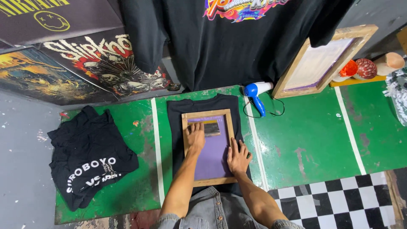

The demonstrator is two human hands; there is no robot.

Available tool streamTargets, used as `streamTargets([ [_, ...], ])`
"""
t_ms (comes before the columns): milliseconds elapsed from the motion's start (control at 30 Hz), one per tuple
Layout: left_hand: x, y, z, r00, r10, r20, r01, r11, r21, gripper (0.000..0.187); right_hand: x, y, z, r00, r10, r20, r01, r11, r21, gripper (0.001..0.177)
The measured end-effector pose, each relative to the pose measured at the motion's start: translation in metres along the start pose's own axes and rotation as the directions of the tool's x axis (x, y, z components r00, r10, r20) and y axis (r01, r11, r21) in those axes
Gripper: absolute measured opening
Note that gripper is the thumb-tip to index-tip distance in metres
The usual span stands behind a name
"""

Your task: The person uses a squeegee to apply purple ink through a screen printing frame onto a black t-shirt. After removing the frame, they use a blue hairdryer to dry the printed design on the shirt.

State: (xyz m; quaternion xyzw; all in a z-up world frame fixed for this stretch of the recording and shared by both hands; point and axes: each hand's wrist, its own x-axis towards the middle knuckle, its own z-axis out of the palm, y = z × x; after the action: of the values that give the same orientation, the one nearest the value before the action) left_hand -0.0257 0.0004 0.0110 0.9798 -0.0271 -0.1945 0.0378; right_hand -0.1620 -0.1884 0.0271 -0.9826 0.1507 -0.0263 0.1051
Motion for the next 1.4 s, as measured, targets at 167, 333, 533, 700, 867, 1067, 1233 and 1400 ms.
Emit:
streamTargets([
  [167, -0.096, 0.005, -0.003, 0.999, 0.043, -0.019, -0.043, 0.999, -0.01, 0.068, -0.002, 0.004, 0.007, 0.999, -0.025, -0.036, 0.023, 0.999, -0.03, 0.052],
  [333, -0.198, 0.011, 0.011, 0.996, 0.091, -0.009, -0.091, 0.996, -0.012, 0.068, -0.005, 0.0, 0.001, 0.996, -0.049, -0.079, 0.047, 0.998, -0.037, 0.052],
  [533, -0.203, 0.008, 0.04, 0.965, 0.201, -0.171, -0.177, 0.974, 0.144, 0.072, -0.009, -0.007, -0.02, 0.999, -0.009, 0.035, 0.008, 1.0, 0.03, 0.054],
  [700, -0.175, 0.011, -0.002, 0.973, 0.148, 0.174, -0.151, 0.989, 0.0, 0.049, 0.002, -0.008, -0.015, 1.0, -0.03, 0.005, 0.03, 0.999, 0.026, 0.052],
  [867, -0.081, -0.007, 0.1, 0.898, 0.175, 0.405, -0.094, 0.973, -0.212, 0.047, 0.001, -0.003, 0.001, 0.95, -0.14, -0.28, 0.102, 0.984, -0.144, 0.05],
  [1067, 0.001, 0.007, -0.019, 0.77, 0.168, 0.616, -0.118, 0.986, -0.12, 0.03, 0.004, 0.0, 0.009, 0.931, -0.15, -0.334, 0.1, 0.982, -0.162, 0.05],
  [1233, 0.062, 0.01, -0.046, 0.885, 0.109, 0.452, -0.016, 0.979, -0.204, 0.047, 0.003, 0.0, 0.012, 0.945, -0.132, -0.299, 0.094, 0.986, -0.139, 0.05],
  [1400, 0.064, 0.016, -0.098, 0.947, 0.015, 0.322, 0.033, 0.989, -0.144, 0.044, 0.004, -0.002, 0.009, 0.95, -0.126, -0.286, 0.095, 0.988, -0.12, 0.05],
])
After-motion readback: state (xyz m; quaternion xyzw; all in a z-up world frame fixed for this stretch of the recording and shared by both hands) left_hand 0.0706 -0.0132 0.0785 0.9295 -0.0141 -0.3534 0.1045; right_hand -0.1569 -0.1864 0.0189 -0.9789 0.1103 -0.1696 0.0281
